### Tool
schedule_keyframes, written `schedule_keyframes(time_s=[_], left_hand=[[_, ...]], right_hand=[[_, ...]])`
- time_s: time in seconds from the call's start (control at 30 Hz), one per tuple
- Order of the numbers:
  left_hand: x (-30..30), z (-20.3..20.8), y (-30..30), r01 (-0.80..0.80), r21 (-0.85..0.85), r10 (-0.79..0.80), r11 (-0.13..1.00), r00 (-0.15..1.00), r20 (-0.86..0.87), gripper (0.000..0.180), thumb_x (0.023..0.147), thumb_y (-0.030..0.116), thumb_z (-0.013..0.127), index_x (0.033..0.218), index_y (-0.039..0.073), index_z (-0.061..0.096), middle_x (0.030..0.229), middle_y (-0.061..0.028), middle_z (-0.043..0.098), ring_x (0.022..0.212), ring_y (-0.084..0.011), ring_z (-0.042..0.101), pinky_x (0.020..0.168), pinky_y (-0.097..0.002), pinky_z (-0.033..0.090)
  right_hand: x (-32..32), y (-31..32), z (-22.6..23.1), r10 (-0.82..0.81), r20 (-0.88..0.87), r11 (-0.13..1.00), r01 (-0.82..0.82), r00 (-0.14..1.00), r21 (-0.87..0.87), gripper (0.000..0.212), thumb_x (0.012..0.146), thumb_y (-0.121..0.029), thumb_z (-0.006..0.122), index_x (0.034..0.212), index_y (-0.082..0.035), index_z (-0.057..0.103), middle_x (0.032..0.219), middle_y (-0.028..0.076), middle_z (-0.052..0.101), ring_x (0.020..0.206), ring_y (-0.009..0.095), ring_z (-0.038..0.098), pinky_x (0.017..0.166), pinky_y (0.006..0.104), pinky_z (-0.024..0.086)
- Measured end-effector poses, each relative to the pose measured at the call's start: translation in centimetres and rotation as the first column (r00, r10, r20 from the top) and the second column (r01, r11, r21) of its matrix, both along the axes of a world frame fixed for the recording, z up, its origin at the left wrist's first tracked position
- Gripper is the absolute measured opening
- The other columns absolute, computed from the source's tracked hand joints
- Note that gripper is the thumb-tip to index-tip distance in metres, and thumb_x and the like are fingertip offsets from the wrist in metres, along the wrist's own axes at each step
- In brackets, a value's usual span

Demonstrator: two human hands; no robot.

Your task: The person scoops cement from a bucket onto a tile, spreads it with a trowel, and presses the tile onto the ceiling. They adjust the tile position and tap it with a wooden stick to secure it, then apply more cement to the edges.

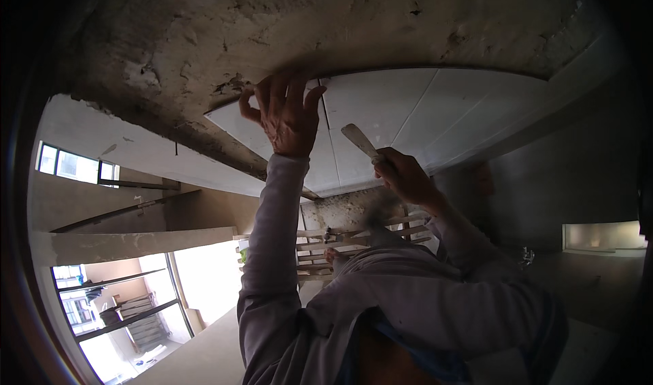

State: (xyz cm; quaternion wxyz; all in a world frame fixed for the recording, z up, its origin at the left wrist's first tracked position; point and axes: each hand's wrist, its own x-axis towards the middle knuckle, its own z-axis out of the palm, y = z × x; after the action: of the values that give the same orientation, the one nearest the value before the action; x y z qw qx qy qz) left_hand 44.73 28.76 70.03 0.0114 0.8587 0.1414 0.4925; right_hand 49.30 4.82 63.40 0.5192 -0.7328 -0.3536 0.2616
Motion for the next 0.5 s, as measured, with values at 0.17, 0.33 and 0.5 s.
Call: schedule_keyframes(time_s=[0.17,0.33,0.5], left_hand=[[-0.1,-0.7,0.3,-0.084,0.033,0.083,0.996,0.996,0.029,0.037,0.070,0.046,0.082,0.096,0.023,0.069,0.101,0.0047,0.065,0.106,-0.0193,0.053,0.105,-0.0467,0.017],[0.6,-0.8,0.6,-0.137,0.064,0.136,0.988,0.990,0.027,0.046,0.071,0.058,0.077,0.096,0.021,0.068,0.098,0.0042,0.064,0.105,-0.0203,0.053,0.105,-0.0477,0.016],[0.7,-0.5,0.3,-0.178,0.028,0.178,0.984,0.984,-0.010,0.050,0.072,0.063,0.074,0.094,0.020,0.066,0.091,0.0056,0.064,0.103,-0.0204,0.054,0.105,-0.0506,0.017]], right_hand=[[3.7,-1.4,10.0,0.126,0.343,0.989,-0.093,0.931,-0.113,0.031,0.093,-0.016,0.060,0.118,0.000,0.052,0.078,0.013,0.062,0.067,0.026,0.063,0.064,0.0390,0.049],[8.4,0.9,16.2,0.156,0.876,0.985,-0.137,0.456,-0.105,0.034,0.092,-0.019,0.064,0.121,-0.001,0.058,0.098,0.018,0.068,0.086,0.033,0.068,0.076,0.0411,0.053],[9.8,4.8,18.2,0.330,0.918,0.942,-0.144,0.221,-0.304,0.015,0.091,-0.016,0.064,0.095,-0.004,0.057,0.073,0.010,0.062,0.068,0.025,0.064,0.065,0.0401,0.052]])
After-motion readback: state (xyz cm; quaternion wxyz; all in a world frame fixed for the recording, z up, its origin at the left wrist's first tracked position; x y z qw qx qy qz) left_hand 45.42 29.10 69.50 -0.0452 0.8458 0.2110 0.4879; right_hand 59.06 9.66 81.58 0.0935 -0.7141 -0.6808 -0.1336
